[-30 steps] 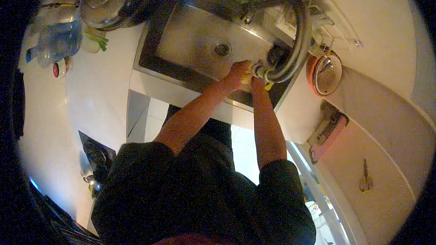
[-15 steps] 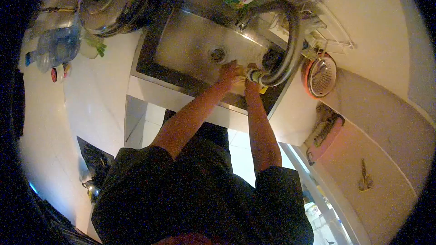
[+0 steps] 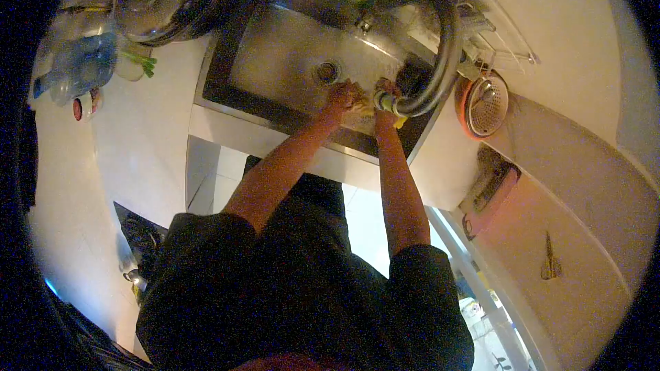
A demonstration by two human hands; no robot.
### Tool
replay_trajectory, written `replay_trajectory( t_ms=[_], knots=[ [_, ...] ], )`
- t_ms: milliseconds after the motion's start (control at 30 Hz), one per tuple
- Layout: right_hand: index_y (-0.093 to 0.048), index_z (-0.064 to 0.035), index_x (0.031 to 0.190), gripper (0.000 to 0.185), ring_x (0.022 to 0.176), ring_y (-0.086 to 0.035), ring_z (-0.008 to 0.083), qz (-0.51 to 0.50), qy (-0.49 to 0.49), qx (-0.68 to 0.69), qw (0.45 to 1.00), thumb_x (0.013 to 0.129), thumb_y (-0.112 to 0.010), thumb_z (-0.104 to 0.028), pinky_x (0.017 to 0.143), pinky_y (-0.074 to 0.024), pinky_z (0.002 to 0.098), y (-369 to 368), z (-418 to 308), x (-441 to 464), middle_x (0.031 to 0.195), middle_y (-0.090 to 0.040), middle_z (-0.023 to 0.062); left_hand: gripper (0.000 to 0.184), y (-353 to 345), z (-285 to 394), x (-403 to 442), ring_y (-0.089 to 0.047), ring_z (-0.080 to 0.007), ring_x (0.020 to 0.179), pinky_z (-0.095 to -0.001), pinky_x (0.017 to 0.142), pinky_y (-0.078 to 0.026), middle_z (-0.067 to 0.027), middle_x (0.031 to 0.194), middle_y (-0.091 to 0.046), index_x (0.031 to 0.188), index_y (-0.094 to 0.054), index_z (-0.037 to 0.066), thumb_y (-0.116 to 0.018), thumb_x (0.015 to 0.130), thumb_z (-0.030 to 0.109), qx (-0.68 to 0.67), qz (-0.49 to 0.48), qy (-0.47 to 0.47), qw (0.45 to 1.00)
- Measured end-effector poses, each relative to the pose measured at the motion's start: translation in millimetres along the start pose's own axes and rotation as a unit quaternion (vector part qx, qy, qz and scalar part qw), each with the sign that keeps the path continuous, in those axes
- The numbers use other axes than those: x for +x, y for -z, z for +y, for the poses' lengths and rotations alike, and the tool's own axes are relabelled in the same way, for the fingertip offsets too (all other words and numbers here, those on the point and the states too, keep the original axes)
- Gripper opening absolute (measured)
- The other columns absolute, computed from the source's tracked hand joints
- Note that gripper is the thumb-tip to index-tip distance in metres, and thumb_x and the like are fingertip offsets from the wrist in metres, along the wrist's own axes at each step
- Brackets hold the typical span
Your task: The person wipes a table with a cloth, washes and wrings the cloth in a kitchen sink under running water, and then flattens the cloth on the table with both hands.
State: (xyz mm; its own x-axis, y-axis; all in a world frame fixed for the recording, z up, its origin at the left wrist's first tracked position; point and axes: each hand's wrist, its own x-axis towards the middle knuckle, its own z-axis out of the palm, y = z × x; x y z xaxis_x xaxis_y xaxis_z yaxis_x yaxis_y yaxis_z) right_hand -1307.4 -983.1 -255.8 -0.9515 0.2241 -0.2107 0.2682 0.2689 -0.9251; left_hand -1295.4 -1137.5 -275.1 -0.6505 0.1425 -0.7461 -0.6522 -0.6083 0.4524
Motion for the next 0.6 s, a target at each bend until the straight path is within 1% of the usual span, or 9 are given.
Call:
replay_trajectory(
  t_ms=[100, 133, 200, 267, 300, 367, 433, 467, 600],
  knots=[
    [-0.062, -0.0036, 0.119, 0.027, 0.102, -0.063, 0.0221, -0.033, 0.017, 0.010, 0.999, 0.093, -0.069, -0.007, 0.088, -0.0535, 0.0349, -15, -73, -18, 0.112, -0.065, 0.0069, 0.054, -8, 8, -7, -0.067, -0.0228, 0.090, -0.0383, 0.080, -0.054, -0.0090, 0.100, -0.070, 0.121, -0.067, 0.012, -0.055, 0.101, 0.061, -0.025, 0.001, 0.022, 0.999],
    [-0.062, -0.0029, 0.118, 0.027, 0.101, -0.063, 0.0226, -0.063, 0.027, -0.036, 0.997, 0.093, -0.068, -0.006, 0.088, -0.0537, 0.0351, -16, -77, -22, 0.110, -0.065, 0.0067, 0.057, -15, 19, -18, -0.068, -0.0233, 0.094, -0.0391, 0.082, -0.054, -0.0090, 0.103, -0.071, 0.124, -0.066, 0.013, -0.054, 0.101, 0.064, -0.058, -0.023, 0.044, 0.997],
    [-0.062, -0.0027, 0.117, 0.024, 0.091, -0.064, 0.0214, -0.088, 0.158, -0.214, 0.960, 0.094, -0.066, -0.007, 0.083, -0.0556, 0.0340, -23, -68, -36, 0.103, -0.065, 0.0056, 0.062, -23, 48, -39, -0.068, -0.0250, 0.100, -0.0429, 0.086, -0.055, -0.0096, 0.110, -0.071, 0.127, -0.065, 0.014, -0.052, 0.099, 0.069, -0.144, -0.096, 0.098, 0.980],
    [-0.063, -0.0027, 0.117, 0.023, 0.081, -0.064, 0.0198, -0.120, 0.100, -0.166, 0.974, 0.095, -0.064, -0.008, 0.077, -0.0568, 0.0323, -16, -78, -46, 0.097, -0.065, 0.0046, 0.064, -25, 67, -50, -0.068, -0.0279, 0.105, -0.0487, 0.091, -0.056, -0.0108, 0.116, -0.070, 0.128, -0.064, 0.015, -0.052, 0.098, 0.070, -0.211, -0.151, 0.144, 0.955],
    [-0.063, -0.0026, 0.118, 0.022, 0.075, -0.064, 0.0188, -0.139, -0.027, -0.028, 0.990, 0.096, -0.063, -0.009, 0.073, -0.0570, 0.0312, -6, -100, -53, 0.095, -0.065, 0.0040, 0.065, -25, 66, -48, -0.068, -0.0294, 0.107, -0.0513, 0.094, -0.057, -0.0114, 0.119, -0.070, 0.129, -0.064, 0.014, -0.052, 0.098, 0.071, -0.233, -0.164, 0.156, 0.946],
    [-0.063, -0.0037, 0.122, 0.026, 0.054, -0.058, 0.0146, -0.106, -0.174, 0.099, 0.974, 0.098, -0.058, -0.013, 0.057, -0.0555, 0.0300, 17, -94, -50, 0.084, -0.064, 0.0019, 0.065, -25, 66, -35, -0.069, -0.0328, 0.109, -0.0560, 0.096, -0.057, -0.0129, 0.122, -0.069, 0.129, -0.063, 0.013, -0.053, 0.098, 0.069, -0.228, -0.125, 0.140, 0.955],
    [-0.061, -0.0039, 0.127, 0.030, 0.068, -0.063, 0.0170, -0.069, -0.118, -0.042, 0.990, 0.099, -0.058, -0.014, 0.066, -0.0574, 0.0324, 47, -56, -42, 0.093, -0.066, 0.0042, 0.068, -17, 44, -19, -0.068, -0.0344, 0.112, -0.0581, 0.098, -0.056, -0.0137, 0.124, -0.069, 0.129, -0.063, 0.011, -0.055, 0.096, 0.070, -0.154, -0.129, 0.055, 0.978],
    [-0.060, -0.0044, 0.130, 0.032, 0.076, -0.064, 0.0182, -0.048, -0.152, -0.025, 0.987, 0.100, -0.058, -0.014, 0.071, -0.0578, 0.0335, 54, -46, -32, 0.099, -0.066, 0.0054, 0.070, -15, 42, -17, -0.068, -0.0349, 0.113, -0.0584, 0.098, -0.056, -0.0141, 0.125, -0.069, 0.129, -0.063, 0.011, -0.057, 0.095, 0.071, -0.157, -0.131, 0.061, 0.977],
    [-0.055, -0.0074, 0.138, 0.037, 0.111, -0.063, 0.0225, -0.024, -0.350, 0.224, 0.909, 0.103, -0.059, -0.019, 0.093, -0.0556, 0.0373, 47, -37, 6, 0.126, -0.063, 0.0092, 0.074, -19, 64, -28, -0.068, -0.0359, 0.114, -0.0577, 0.097, -0.058, -0.0150, 0.129, -0.068, 0.129, -0.063, 0.009, -0.062, 0.091, 0.072, -0.248, -0.128, 0.180, 0.943]
  ],
)
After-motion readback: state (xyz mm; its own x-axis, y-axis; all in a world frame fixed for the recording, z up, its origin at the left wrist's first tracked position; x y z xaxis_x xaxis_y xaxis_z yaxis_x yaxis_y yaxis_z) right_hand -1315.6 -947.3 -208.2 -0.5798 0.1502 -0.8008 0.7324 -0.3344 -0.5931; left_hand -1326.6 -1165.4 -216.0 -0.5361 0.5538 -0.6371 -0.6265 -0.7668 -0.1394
